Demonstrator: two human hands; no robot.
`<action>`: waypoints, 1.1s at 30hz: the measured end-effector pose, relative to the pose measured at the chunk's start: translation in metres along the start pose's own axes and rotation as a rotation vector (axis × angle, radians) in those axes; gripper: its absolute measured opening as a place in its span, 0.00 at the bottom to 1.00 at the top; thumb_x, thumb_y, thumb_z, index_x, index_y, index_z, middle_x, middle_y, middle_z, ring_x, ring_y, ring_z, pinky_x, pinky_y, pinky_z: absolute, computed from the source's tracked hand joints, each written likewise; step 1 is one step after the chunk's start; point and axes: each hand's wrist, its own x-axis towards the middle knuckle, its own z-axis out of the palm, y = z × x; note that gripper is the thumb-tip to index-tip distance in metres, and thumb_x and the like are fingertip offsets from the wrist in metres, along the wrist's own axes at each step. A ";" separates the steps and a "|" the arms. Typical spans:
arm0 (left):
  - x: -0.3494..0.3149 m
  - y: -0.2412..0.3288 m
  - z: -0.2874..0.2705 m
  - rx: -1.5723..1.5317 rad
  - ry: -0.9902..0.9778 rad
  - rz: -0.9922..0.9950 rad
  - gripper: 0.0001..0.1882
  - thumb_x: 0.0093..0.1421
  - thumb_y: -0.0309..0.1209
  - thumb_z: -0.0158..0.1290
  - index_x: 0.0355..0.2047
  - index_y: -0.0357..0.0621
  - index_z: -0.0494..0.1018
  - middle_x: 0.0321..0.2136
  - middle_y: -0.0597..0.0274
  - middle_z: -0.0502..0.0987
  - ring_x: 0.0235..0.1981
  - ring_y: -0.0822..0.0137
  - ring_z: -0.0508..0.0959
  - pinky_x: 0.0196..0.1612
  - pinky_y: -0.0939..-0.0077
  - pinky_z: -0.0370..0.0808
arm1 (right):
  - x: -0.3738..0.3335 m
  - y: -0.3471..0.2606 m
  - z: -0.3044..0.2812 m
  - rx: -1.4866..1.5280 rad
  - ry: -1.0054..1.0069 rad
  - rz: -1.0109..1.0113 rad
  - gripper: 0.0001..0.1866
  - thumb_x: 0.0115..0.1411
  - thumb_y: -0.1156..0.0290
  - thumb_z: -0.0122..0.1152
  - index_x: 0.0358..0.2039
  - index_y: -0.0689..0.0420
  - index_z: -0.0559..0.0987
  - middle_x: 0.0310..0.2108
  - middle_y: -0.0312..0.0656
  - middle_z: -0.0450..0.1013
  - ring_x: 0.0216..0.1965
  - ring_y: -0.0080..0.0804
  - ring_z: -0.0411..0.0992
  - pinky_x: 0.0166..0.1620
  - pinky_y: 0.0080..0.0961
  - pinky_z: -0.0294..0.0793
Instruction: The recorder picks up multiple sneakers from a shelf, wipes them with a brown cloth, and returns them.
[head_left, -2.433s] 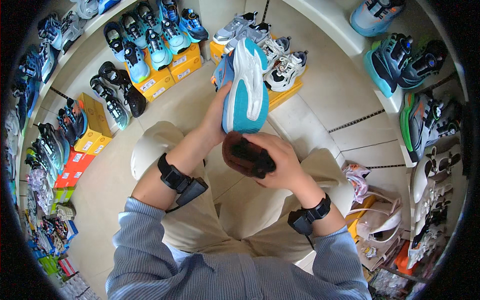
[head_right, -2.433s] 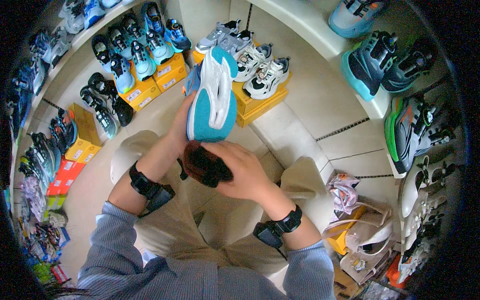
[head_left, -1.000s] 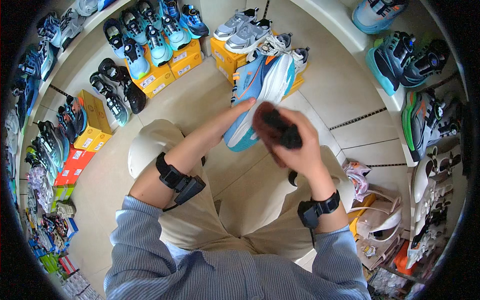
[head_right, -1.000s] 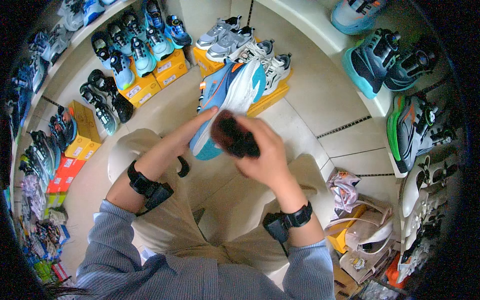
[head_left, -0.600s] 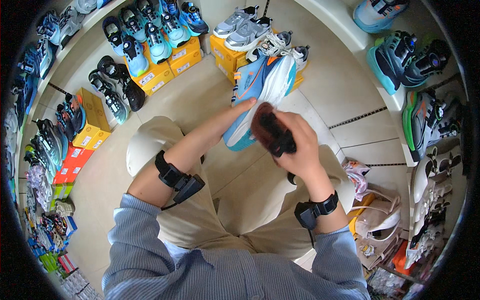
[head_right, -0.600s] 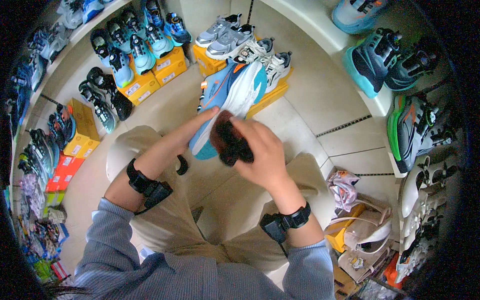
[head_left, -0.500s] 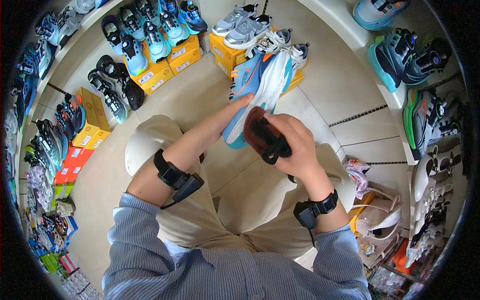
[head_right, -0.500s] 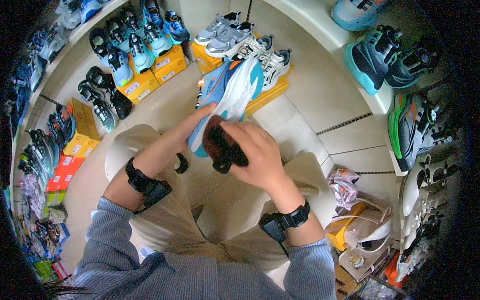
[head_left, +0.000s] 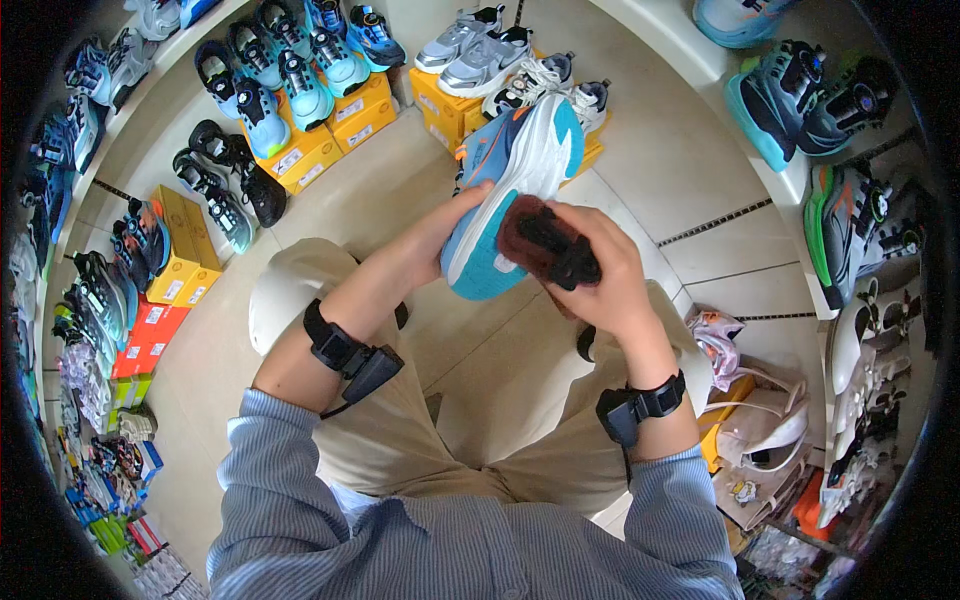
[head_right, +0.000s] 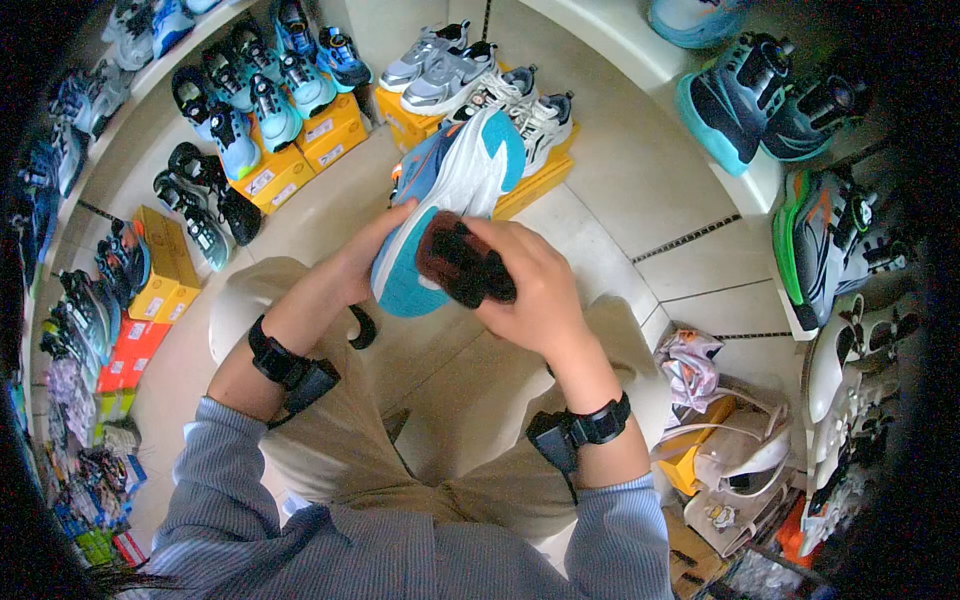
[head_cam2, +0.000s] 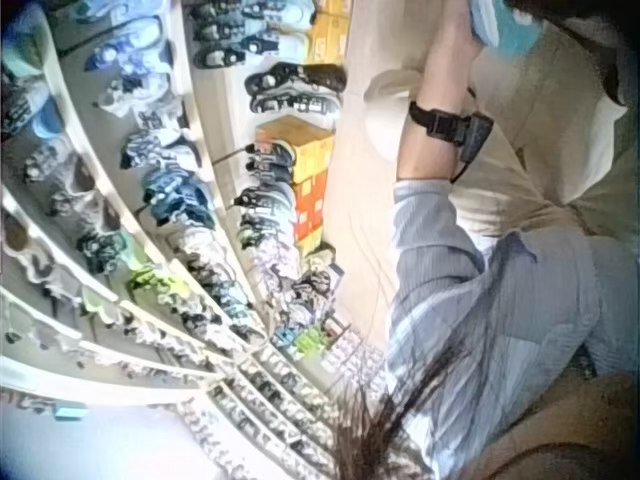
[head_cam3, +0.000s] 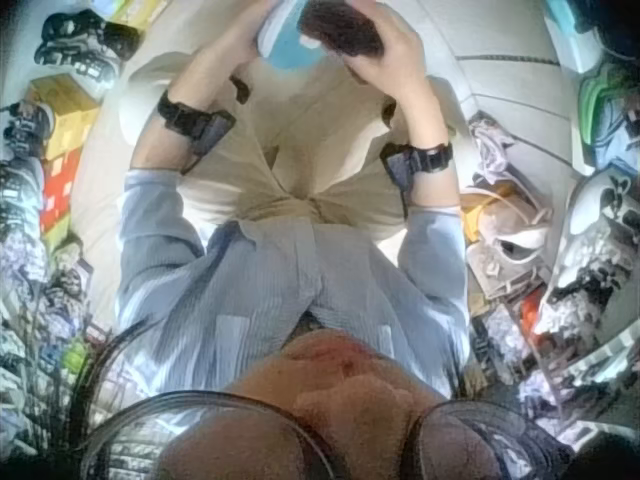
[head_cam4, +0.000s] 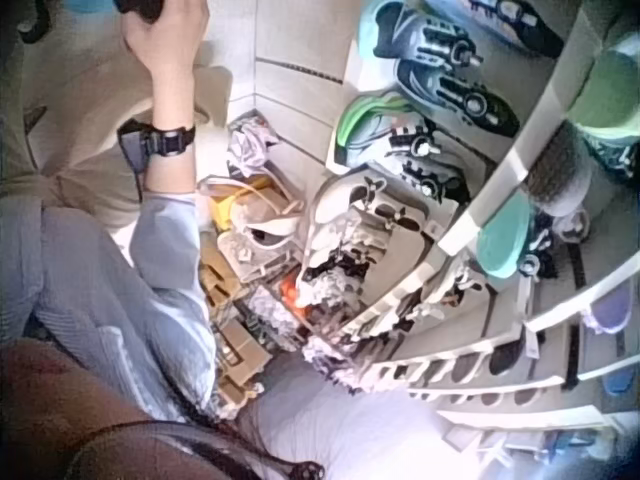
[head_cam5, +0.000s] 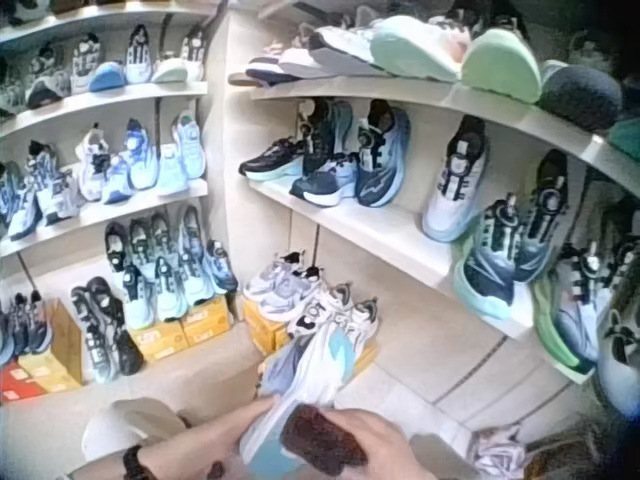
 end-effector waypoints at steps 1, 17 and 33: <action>0.000 -0.001 0.000 0.001 -0.002 -0.001 0.30 0.56 0.53 0.43 0.50 0.44 0.63 0.46 0.56 0.69 0.44 0.63 0.72 0.49 0.67 0.68 | 0.001 0.002 -0.002 -0.002 0.001 0.001 0.31 0.34 0.75 0.60 0.45 0.56 0.69 0.38 0.46 0.70 0.38 0.43 0.70 0.42 0.32 0.69; -0.026 0.006 0.000 0.271 -0.140 -0.073 0.32 0.53 0.52 0.49 0.51 0.42 0.62 0.46 0.59 0.69 0.45 0.70 0.70 0.48 0.77 0.66 | 0.008 0.025 -0.031 -0.409 0.588 -0.051 0.28 0.36 0.77 0.62 0.44 0.60 0.70 0.40 0.48 0.70 0.42 0.43 0.69 0.45 0.31 0.67; -0.021 0.003 0.001 0.298 -0.110 -0.125 0.35 0.51 0.53 0.50 0.52 0.42 0.60 0.47 0.60 0.68 0.45 0.71 0.70 0.48 0.78 0.66 | 0.009 0.016 -0.013 -0.403 0.480 -0.183 0.35 0.27 0.76 0.61 0.45 0.58 0.70 0.43 0.47 0.68 0.43 0.45 0.67 0.47 0.35 0.64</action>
